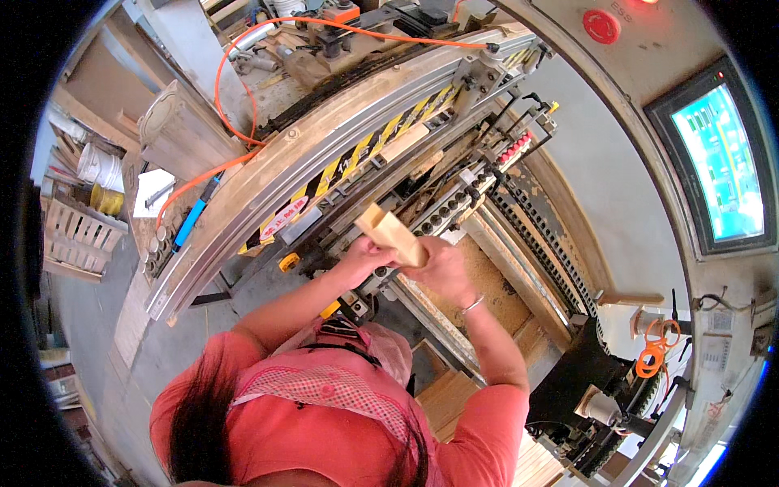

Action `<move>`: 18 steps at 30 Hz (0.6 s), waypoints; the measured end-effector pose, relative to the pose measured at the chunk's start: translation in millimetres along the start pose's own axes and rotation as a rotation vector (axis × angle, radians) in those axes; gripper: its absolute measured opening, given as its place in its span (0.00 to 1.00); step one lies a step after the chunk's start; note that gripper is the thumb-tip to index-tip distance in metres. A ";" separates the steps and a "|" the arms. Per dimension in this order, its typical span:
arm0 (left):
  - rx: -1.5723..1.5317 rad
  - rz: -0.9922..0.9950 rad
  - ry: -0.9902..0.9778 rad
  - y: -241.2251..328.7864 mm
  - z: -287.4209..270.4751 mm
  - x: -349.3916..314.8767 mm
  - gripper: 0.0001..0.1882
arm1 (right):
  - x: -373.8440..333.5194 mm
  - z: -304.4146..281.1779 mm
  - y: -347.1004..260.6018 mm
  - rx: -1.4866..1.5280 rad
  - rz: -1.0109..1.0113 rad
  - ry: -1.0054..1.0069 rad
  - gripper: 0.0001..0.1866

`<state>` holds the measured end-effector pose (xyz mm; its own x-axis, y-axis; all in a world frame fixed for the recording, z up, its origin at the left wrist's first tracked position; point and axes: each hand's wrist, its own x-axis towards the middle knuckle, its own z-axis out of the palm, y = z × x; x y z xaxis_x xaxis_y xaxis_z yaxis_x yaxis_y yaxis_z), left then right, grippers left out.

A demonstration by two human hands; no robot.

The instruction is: The person repeatedly picks up small wooden blocks from a stack and feeds them into a woodworking machine. After the machine processes each block, the person removes it and places it onto a growing pile of finished pieces. The task involves continuous handling of raw and processed wood blocks.

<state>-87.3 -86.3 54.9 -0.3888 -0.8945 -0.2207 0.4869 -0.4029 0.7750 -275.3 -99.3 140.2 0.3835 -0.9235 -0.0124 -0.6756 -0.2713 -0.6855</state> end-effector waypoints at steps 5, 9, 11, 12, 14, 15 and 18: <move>0.110 0.021 0.025 -10.6 -11.9 -12.5 0.19 | -3.6 9.1 -10.7 -0.122 -0.064 -0.037 0.20; 0.115 0.107 0.039 -1.0 -1.2 -16.8 0.18 | 3.1 4.3 -14.3 -0.141 -0.082 -0.092 0.20; 0.120 0.141 0.028 -0.2 -1.3 -14.6 0.19 | 8.4 -1.4 -11.5 -0.083 -0.089 -0.113 0.20; 0.125 0.161 0.026 1.1 -2.9 -13.8 0.20 | 14.3 -10.9 -16.5 -0.042 -0.058 -0.155 0.20; 0.142 0.214 0.106 2.5 -6.4 -15.5 0.21 | 34.7 -33.3 -16.2 -0.080 0.030 -0.188 0.19; 0.150 0.241 0.145 3.0 -8.0 -17.3 0.21 | 47.9 -45.1 -13.1 -0.160 0.087 -0.184 0.19; 0.380 0.303 0.213 -11.8 -21.5 -27.5 0.24 | 104.0 -75.6 42.9 -0.579 0.266 -0.113 0.19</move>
<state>-65.6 -61.0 39.0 -0.0880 -0.9954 -0.0384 0.2200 -0.0570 0.9738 -312.0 -227.5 164.6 0.1983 -0.9538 -0.2258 -0.9750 -0.1683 -0.1452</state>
